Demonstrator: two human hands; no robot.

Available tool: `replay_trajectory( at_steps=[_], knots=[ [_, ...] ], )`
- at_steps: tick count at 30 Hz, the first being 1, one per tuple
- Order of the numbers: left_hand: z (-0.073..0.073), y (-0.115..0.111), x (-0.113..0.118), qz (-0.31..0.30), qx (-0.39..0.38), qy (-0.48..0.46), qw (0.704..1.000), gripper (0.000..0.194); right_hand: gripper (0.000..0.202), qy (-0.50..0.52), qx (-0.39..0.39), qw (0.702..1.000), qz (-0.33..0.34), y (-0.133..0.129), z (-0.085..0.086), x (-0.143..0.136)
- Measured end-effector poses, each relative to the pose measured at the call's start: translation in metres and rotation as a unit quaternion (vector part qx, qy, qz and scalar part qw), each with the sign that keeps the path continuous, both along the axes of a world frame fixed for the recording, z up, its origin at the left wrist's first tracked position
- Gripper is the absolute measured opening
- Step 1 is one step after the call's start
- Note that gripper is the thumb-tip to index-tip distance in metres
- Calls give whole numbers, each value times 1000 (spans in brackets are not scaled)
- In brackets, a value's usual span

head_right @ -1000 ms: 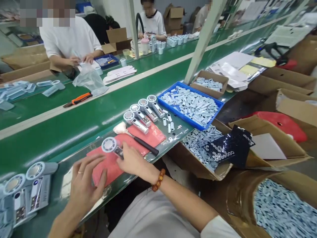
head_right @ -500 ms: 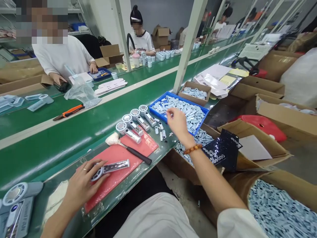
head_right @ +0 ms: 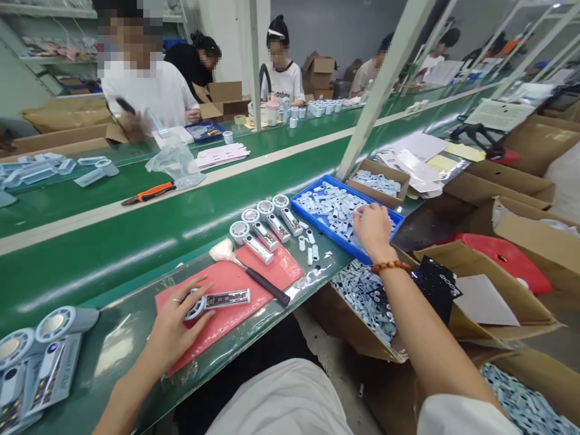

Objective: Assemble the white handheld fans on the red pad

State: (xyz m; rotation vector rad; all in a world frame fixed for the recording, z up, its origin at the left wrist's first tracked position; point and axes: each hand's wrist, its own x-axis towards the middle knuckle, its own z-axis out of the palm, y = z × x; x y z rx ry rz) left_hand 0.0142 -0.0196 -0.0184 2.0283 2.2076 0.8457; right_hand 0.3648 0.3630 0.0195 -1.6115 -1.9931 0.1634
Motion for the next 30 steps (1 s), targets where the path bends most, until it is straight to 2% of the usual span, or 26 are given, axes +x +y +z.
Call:
replay_trajectory(
  at_steps=[2, 5, 7, 9, 12, 15, 17, 21, 23, 30],
  knots=[
    [-2, -2, 5, 1, 1, -40, 999, 45, 30, 26, 2, 999, 18, -25, 11, -13],
    [-1, -2, 11, 9, 7, -85, 996, 42, 29, 82, -24, 987, 135, -88, 26, -48],
    [2, -1, 14, 14, 19, -107, 994, 40, 21, 146, -41, 946, 288, -140, 33, -76],
    [5, -1, 17, 10, 31, -141, 990, 40, 14, 162, -69, 902, 395, -187, 35, -103],
    [8, -2, 20, -4, 48, -196, 979, 37, 17, 150, -106, 849, 495, -228, 27, -136],
    [9, -3, 19, -11, 50, -220, 974, 29, 19, 122, -112, 827, 538, -237, 13, -155],
    [11, -4, 18, -17, 38, -225, 974, 32, 19, 102, -108, 819, 554, -236, 6, -162],
    [14, -5, 16, -31, 14, -223, 974, 29, 19, 78, -102, 807, 576, -234, 0, -167],
    [15, -5, 15, -34, 13, -219, 975, 24, 18, 75, -94, 805, 581, -234, -1, -168],
    [12, -2, 15, -52, 29, -184, 981, 23, 16, 93, -100, 818, 559, -236, -10, -169]
  ],
)
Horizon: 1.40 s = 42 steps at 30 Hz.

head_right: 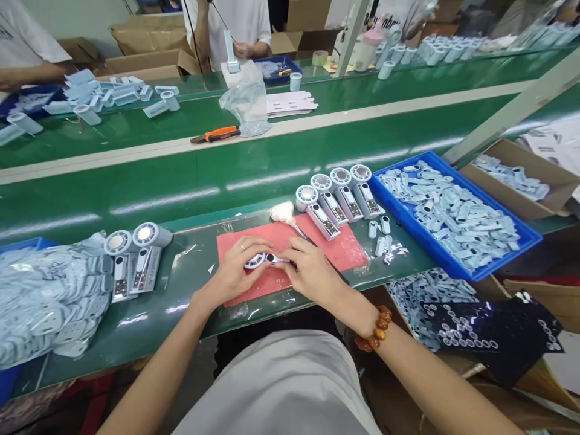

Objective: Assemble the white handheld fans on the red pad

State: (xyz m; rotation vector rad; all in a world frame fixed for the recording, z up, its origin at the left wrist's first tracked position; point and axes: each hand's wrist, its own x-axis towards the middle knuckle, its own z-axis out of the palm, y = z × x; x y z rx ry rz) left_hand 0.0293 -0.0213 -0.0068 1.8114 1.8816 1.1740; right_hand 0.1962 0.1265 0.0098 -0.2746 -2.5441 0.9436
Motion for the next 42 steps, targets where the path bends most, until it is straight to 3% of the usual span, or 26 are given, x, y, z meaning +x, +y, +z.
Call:
replay_trajectory(
  at_steps=[6, 12, 18, 26, 32, 37, 41, 42],
  knots=[
    [9, 2, -2, 3, -31, -5, 1000, 19, 17, -4, -68, 997, -48, -2, -2, 4],
    [23, 10, 2, 22, -25, 158, 987, 22, 13, -68, -250, 961, -97, 13, 9, 15],
    [11, 28, 9, -24, 26, 166, 985, 21, 21, -78, -321, 938, -106, 13, 4, 13],
    [8, 32, 8, -36, 4, 156, 987, 33, 19, -95, -338, 931, -102, 13, 4, 9],
    [9, 36, 11, -54, -29, 155, 986, 32, 17, -102, -278, 949, -113, 11, -5, 9],
    [19, 30, 16, -52, -17, 177, 983, 24, 11, -82, -277, 955, -60, 12, -10, 14],
    [37, 13, 18, -70, -35, 227, 971, 15, 29, -79, -162, 984, 7, 7, -10, 28],
    [41, 9, 17, -57, -54, 238, 968, 21, 32, -78, -122, 989, 21, 4, -11, 32]
  ],
)
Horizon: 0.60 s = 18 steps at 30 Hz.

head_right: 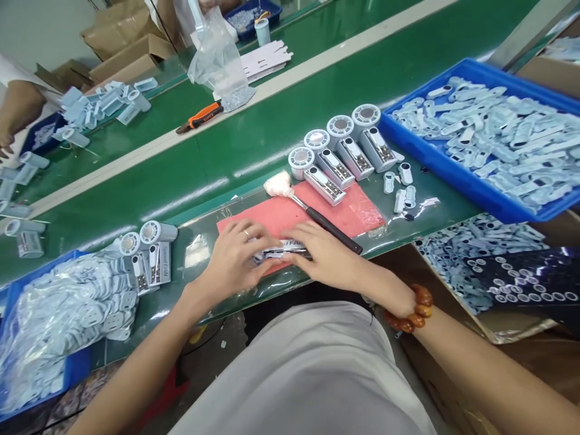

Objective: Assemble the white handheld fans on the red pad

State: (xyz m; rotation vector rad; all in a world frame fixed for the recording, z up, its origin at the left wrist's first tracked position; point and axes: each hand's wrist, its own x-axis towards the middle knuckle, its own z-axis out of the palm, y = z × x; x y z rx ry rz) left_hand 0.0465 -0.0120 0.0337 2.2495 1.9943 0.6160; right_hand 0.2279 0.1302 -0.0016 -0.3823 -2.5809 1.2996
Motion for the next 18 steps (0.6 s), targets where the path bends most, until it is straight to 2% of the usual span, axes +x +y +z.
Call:
replay_trajectory(
  at_steps=[2, 3, 6, 8, 11, 18],
  knots=[
    [3, -7, -3, 28, -51, 19, 998, 44, 36, 9, 64, 998, 25, -6, -5, 7],
    [3, -10, -4, 23, -84, 25, 996, 51, 38, 14, 97, 995, 32, -9, -8, 10],
    [-2, -16, -9, -43, -153, 33, 987, 47, 45, 19, 211, 976, 55, -16, -16, 14],
    [-6, -18, -10, -72, -152, 46, 985, 47, 48, 25, 270, 961, 60, -20, -20, 13],
    [-7, -19, -9, -78, -130, 81, 985, 48, 50, 39, 323, 944, 54, -23, -23, 11],
    [-7, -18, -8, -87, -114, 139, 980, 46, 50, 55, 363, 930, 40, -30, -31, 9]
  ],
)
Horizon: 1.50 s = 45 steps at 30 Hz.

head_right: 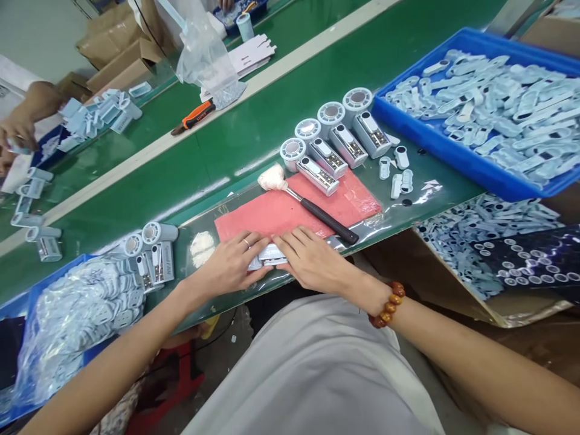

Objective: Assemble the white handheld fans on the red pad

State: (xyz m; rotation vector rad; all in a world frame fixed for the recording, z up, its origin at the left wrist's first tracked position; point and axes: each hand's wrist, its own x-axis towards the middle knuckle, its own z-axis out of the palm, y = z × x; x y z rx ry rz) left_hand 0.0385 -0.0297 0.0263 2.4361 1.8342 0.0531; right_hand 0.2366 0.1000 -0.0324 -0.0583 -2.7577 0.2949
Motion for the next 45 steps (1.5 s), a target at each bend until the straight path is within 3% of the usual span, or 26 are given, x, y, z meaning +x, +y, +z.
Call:
replay_trajectory(
  at_steps=[8, 18, 26, 32, 35, 37, 39, 41, 43, 45],
  knots=[
    [-15, -5, 3, 12, 63, -3, 998, 42, 46, -9, 48, 998, -34, -11, -4, -2],
    [-9, 2, 0, -7, 52, 24, 998, 44, 48, -7, 54, 998, 6, 0, -2, -1],
    [-17, 1, 2, 6, 88, 1, 996, 38, 44, -14, 70, 997, -27, -9, -3, -2],
    [-16, 1, 2, 27, 60, -39, 997, 40, 47, -21, 20, 999, -23, -9, -4, -2],
    [-12, -1, 3, 59, 36, -66, 995, 41, 47, -23, -42, 999, -1, -3, 1, 0],
    [-9, -5, 5, 93, 68, -97, 989, 47, 46, -18, -104, 994, -8, -2, 6, 3],
    [-7, -13, 12, 180, 154, -155, 959, 59, 47, -5, -190, 981, -39, -4, 12, 6],
    [-7, -21, 22, 310, 243, -242, 887, 65, 46, 16, -299, 950, -85, -13, 18, 5],
    [-8, -28, 35, 398, 250, -341, 814, 62, 47, 42, -409, 904, -120, -26, 21, 1],
    [-9, -31, 49, 409, 189, -431, 782, 61, 50, 60, -499, 856, -118, -41, 22, -8]
  ],
)
